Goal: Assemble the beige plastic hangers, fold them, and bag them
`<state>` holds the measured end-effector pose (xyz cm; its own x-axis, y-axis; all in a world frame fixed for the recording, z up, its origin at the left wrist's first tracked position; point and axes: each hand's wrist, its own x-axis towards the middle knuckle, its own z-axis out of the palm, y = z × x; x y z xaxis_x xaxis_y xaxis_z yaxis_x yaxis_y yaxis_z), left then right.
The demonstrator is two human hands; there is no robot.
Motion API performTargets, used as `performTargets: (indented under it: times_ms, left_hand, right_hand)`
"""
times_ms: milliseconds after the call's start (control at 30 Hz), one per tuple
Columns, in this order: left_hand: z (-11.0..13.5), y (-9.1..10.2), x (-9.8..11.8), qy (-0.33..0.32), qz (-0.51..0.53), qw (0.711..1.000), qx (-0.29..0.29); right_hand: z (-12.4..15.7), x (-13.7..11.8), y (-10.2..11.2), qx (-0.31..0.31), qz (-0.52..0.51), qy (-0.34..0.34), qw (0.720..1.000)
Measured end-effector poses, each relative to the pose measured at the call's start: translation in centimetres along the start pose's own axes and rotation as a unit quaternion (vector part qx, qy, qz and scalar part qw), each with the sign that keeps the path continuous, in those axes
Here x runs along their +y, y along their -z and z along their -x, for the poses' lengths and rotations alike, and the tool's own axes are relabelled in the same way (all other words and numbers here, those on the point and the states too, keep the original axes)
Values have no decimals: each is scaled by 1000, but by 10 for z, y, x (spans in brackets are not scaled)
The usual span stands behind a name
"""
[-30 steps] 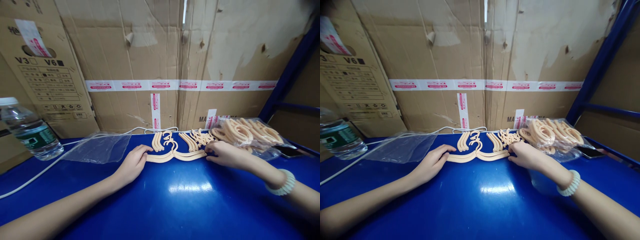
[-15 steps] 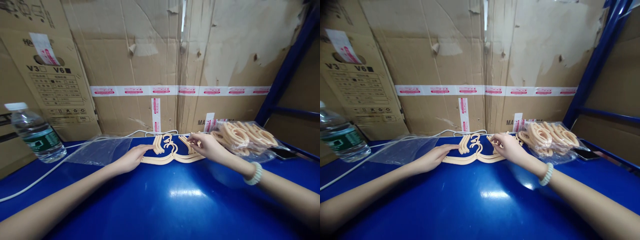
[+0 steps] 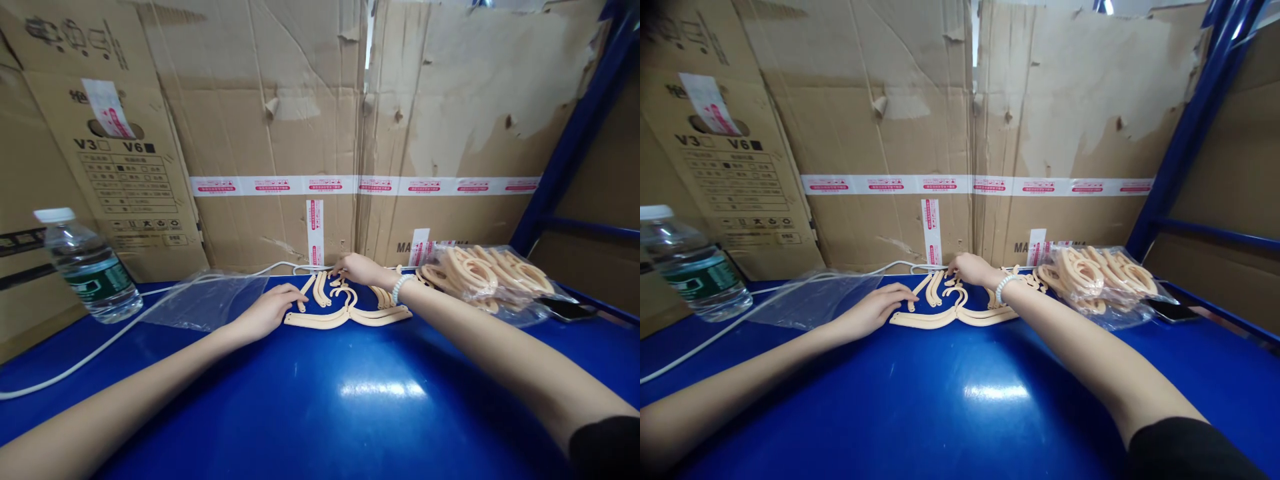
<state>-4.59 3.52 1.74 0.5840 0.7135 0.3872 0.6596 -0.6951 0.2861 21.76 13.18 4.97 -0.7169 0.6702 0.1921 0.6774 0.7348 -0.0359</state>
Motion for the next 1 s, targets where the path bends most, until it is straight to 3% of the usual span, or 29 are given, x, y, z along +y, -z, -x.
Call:
performTargets:
  times_ms: [200,300,400,500,567,667,767,867,1000]
  left_hand:
    - [1,-3,3,16,9,999,37]
    - [1,-4,6,30,22,997,74]
    - [1,-2,14,49,44,989,131]
    - [2,2,35,56,75,979,181]
    - [4,4,57,53,103,975,190]
    - [9,2,89,81,232,954,169]
    - [14,-4,110,131,353,918,128]
    - [17,-13,117,177,426,881,107]
    - [20,-23,116,221,490,835,116]
  right_hand:
    - [-4,2,-10,21,-35,8,999]
    - [3,-1,-5,94,-78,-14,992]
    - [17,-11,3,201,-141,-56,968]
    - [43,-32,12,291,-226,-104,924]
    - [66,-51,17,320,-286,-124,895]
    - [102,-78,20,320,-377,-131,860]
    - [129,-99,15,305,-545,-154,765]
    - [140,-108,3,299,-626,-168,701]
    - [141,-112,-11,272,-696,-159,645]
